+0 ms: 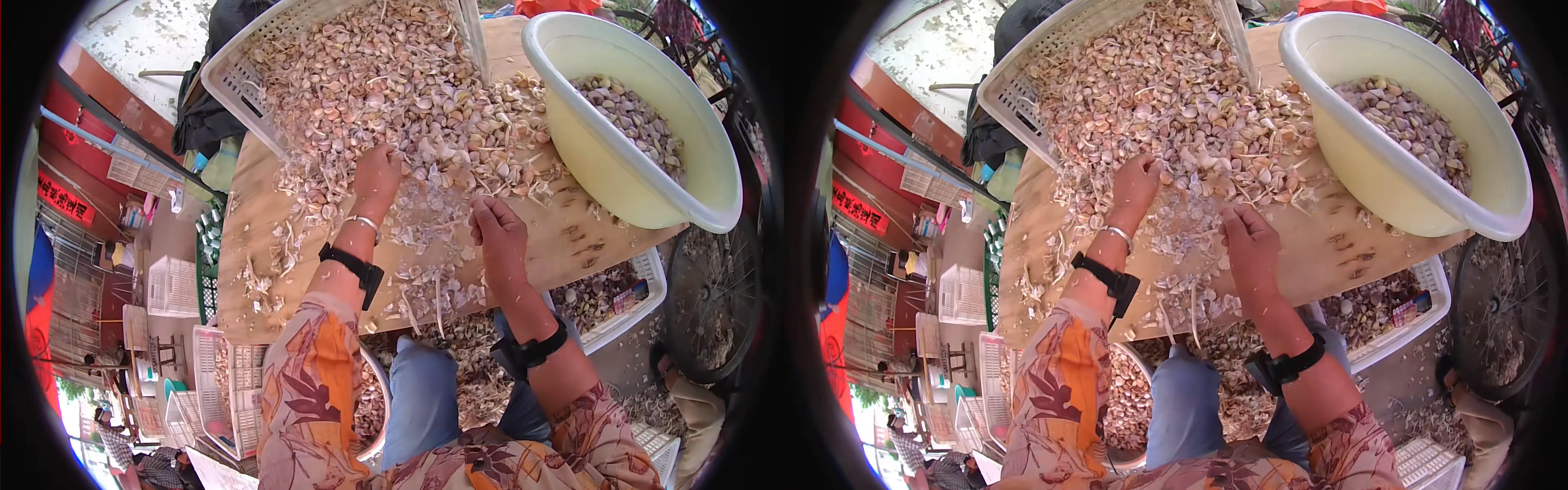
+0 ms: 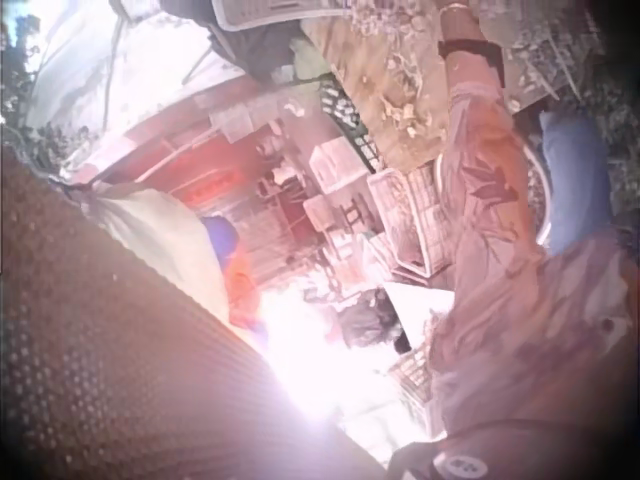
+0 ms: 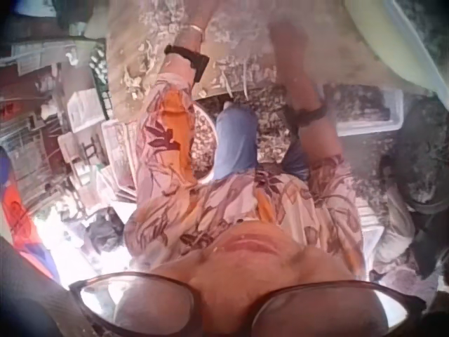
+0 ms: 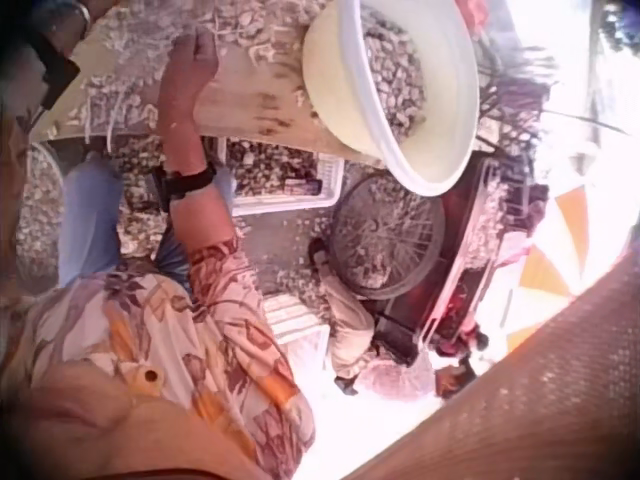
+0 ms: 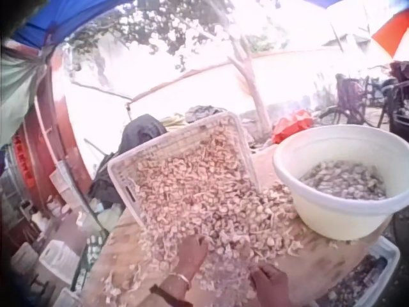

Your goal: Peeling garlic cloves by hand and placing them into a bowl.

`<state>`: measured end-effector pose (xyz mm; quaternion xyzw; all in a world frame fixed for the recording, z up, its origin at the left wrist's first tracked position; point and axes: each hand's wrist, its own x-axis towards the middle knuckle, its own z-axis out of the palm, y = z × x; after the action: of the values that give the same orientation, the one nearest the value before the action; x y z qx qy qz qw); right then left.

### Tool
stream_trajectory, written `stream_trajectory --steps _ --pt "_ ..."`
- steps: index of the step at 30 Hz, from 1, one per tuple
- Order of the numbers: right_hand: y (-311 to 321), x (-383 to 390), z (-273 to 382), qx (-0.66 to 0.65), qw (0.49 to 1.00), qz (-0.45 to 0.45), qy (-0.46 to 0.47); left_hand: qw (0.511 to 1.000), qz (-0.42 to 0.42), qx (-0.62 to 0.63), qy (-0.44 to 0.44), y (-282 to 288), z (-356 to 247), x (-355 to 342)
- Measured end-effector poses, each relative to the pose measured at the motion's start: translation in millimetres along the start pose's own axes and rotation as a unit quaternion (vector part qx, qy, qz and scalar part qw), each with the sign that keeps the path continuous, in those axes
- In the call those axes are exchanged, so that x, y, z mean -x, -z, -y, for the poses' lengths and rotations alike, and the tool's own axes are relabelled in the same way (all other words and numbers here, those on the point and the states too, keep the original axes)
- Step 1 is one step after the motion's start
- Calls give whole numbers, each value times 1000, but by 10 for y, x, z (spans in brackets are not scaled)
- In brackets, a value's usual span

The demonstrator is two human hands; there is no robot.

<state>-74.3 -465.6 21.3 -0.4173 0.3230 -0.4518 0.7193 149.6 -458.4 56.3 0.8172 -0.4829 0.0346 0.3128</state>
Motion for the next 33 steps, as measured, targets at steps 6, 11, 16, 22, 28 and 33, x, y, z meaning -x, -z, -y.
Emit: stream_trajectory --steps 6,11,16,22,28,33 --pt "15 -68 68 -11 1000 5 -21 993 41 -88 -69 -403 162 -72" --pt "97 -46 91 -19 999 9 -32 896 48 392 201 124 -167 534" --pt "145 -11 35 -53 997 16 -63 770 -3 633 86 590 -725 1391" --pt "165 18 -13 -47 994 22 -96 768 -78 618 -151 1256 -1748 2302" --pt "135 15 -8 -46 991 22 -122 672 -29 643 -367 1550 -2408 2396" --pt "127 -15 1 -52 992 17 -116 539 -263 615 -512 1451 -2366 2219"
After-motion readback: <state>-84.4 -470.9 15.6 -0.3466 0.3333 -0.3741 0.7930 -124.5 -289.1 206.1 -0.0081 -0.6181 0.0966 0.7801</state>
